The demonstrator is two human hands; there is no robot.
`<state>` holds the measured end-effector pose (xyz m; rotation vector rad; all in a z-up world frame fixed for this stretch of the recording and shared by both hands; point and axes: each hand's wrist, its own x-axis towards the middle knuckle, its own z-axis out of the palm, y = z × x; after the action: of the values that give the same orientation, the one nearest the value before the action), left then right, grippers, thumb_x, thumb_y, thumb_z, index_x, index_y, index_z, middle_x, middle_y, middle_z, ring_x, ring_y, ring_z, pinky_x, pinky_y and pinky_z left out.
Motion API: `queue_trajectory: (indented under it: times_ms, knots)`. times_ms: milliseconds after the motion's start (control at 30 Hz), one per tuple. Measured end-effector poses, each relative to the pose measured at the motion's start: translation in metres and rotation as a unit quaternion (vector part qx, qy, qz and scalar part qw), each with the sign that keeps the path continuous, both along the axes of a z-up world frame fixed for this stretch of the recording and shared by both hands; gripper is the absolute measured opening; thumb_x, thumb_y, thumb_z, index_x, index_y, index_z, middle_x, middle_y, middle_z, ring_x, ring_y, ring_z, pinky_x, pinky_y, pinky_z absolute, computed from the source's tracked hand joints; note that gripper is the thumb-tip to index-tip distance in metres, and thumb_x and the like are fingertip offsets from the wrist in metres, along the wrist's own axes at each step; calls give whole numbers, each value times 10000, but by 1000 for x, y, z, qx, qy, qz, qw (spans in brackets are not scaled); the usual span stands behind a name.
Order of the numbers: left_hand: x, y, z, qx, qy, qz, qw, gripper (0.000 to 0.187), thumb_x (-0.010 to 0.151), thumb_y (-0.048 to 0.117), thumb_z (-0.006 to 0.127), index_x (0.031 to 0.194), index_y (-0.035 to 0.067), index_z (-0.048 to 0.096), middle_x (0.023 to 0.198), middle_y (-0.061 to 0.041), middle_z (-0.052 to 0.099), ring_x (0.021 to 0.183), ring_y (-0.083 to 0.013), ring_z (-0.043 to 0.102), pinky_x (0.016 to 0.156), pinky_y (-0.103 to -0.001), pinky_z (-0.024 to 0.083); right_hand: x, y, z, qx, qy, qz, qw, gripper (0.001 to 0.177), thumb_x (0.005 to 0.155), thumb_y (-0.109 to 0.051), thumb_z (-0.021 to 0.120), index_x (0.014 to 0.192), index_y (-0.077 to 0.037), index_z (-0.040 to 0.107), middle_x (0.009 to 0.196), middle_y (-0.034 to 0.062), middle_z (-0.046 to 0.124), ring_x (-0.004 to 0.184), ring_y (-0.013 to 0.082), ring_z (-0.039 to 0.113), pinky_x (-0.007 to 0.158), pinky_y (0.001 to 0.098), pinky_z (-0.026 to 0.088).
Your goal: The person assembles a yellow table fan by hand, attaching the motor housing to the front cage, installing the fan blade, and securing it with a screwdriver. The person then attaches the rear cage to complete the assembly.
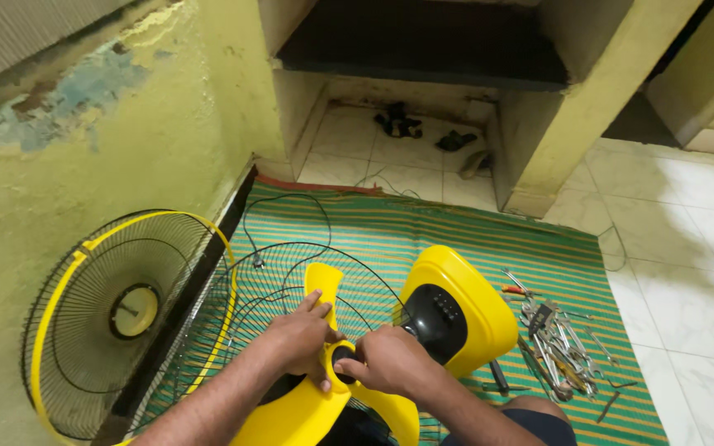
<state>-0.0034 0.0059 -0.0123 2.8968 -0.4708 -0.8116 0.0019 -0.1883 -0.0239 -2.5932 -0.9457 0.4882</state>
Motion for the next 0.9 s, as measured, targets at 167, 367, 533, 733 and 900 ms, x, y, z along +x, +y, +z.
queue_trajectory:
  times_ms: [167,367,533,733,900]
  knots:
    - [3,-3,4,27,28,0,999,1000,566,493,958,1469,356,552,1694,-74,199,1600,-309,29,1200,-587,307,26,12,9,-100,224,-8,970,504,946,-546,593,836,-89,773,713,69,759,668,159,749,692,323,608]
    - [-1,2,0,10,9,-2,1000,957,561,488,954,1432,312,599,1653,-75,284,1595,-315,73,1181,-564,355,43,26,4,-185,186,104,959,508,927,-545,631,813,-72,779,718,35,772,665,161,752,675,339,589]
    - [1,5,-2,-1,7,5,1000,921,562,469,964,1401,278,637,1662,-81,275,1597,-321,71,1177,-552,365,28,34,-17,-212,-45,210,953,329,865,-395,756,833,-68,761,745,114,694,699,309,670,637,442,563]
    - [0,6,-7,-4,1,6,1000,961,559,476,961,1436,327,597,1670,-71,258,1593,-319,72,1187,-562,340,1,11,-33,-96,-313,294,898,186,908,-211,720,893,-26,727,758,70,656,644,268,688,552,417,560]
    - [5,2,-3,13,9,-3,1000,968,580,521,932,1460,339,572,1675,-54,263,1597,-315,83,1163,-621,349,16,-7,0,-24,-73,109,991,365,871,-427,713,830,-66,745,671,141,665,667,370,680,630,504,548]
